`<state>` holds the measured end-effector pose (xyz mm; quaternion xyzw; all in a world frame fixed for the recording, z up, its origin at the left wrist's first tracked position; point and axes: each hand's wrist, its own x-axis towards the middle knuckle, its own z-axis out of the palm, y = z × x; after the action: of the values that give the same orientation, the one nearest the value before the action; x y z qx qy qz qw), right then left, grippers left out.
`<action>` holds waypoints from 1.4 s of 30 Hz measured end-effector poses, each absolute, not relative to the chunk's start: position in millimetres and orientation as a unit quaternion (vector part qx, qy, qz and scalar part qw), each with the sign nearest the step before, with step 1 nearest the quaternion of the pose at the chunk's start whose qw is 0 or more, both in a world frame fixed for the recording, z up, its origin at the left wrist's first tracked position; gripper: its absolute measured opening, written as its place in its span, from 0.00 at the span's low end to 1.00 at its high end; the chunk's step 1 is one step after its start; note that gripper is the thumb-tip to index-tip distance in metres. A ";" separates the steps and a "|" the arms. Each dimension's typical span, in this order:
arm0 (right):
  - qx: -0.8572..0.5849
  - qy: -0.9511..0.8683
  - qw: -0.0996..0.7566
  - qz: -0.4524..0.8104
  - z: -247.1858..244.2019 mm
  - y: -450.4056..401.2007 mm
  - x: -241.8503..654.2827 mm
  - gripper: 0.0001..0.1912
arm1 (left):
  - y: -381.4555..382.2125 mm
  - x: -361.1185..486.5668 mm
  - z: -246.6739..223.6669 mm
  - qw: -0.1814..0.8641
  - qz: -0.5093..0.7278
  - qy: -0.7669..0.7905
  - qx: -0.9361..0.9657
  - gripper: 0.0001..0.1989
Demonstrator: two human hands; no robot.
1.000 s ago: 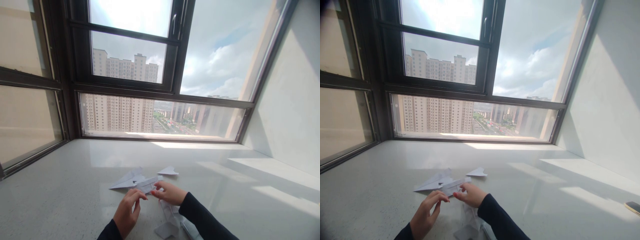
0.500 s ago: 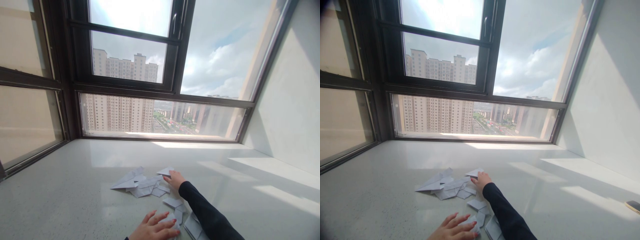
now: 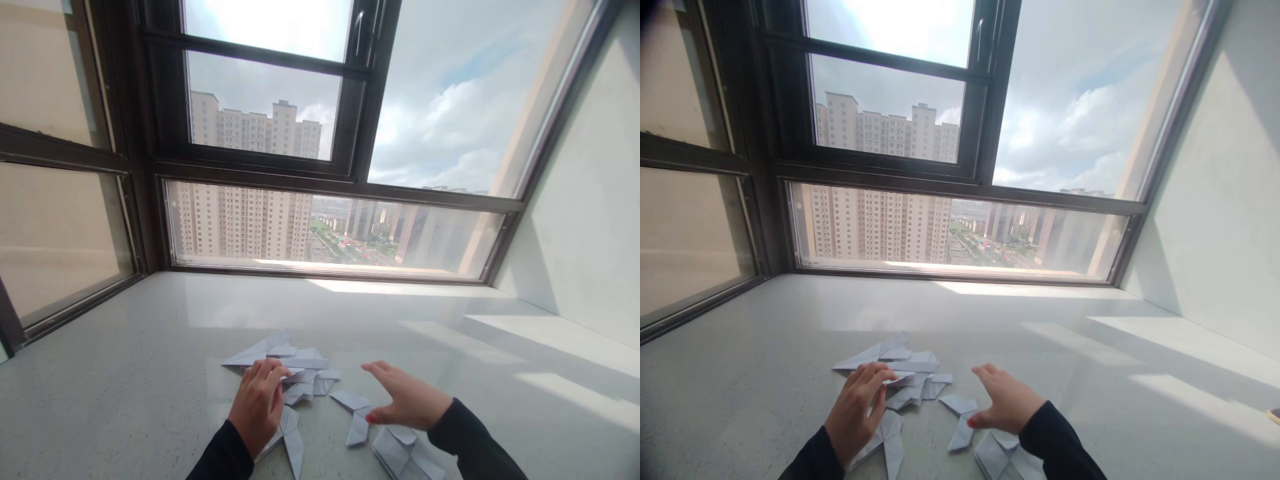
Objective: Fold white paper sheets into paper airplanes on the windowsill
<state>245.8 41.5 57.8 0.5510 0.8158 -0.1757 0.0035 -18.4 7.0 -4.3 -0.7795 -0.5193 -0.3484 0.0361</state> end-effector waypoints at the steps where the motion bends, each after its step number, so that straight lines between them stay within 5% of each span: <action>1: 0.567 0.801 0.033 -0.188 56.3 33.9 254.0 0.45 | 9.2 -22.4 -3.5 0.059 -0.339 -0.535 -0.772 0.18; 9: 0.632 0.737 0.057 -0.235 38.2 4.0 270.2 0.46 | 21.9 -39.8 -19.0 0.008 -0.134 -0.709 -0.692 0.26; 19: 0.498 0.778 -0.285 -0.255 8.4 22.8 175.4 0.33 | 10.1 -21.6 -12.3 0.102 -0.213 -0.662 -0.711 0.19; 25: 0.449 0.770 -0.366 -0.267 5.7 32.1 153.5 0.24 | 14.7 -24.6 -18.6 0.099 -0.267 -0.583 -0.761 0.20; 32: 0.477 0.802 -0.325 -0.154 -9.6 31.9 165.1 0.20 | 20.9 -32.3 -31.1 0.118 -0.232 -0.638 -0.725 0.22; 38: 0.445 0.853 -0.207 -0.178 -9.6 25.6 161.4 0.30 | 23.7 -38.8 -41.9 0.074 -0.175 -0.703 -0.685 0.25; 42: 0.458 0.843 -0.226 -0.167 -0.5 22.8 163.1 0.22 | 18.1 -32.0 -31.2 0.055 -0.186 -0.673 -0.714 0.23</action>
<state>163.1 22.8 -0.5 0.4581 0.8434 -0.1669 -0.2255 -32.0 18.1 -31.2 -0.7138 -0.6729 -0.1863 0.0547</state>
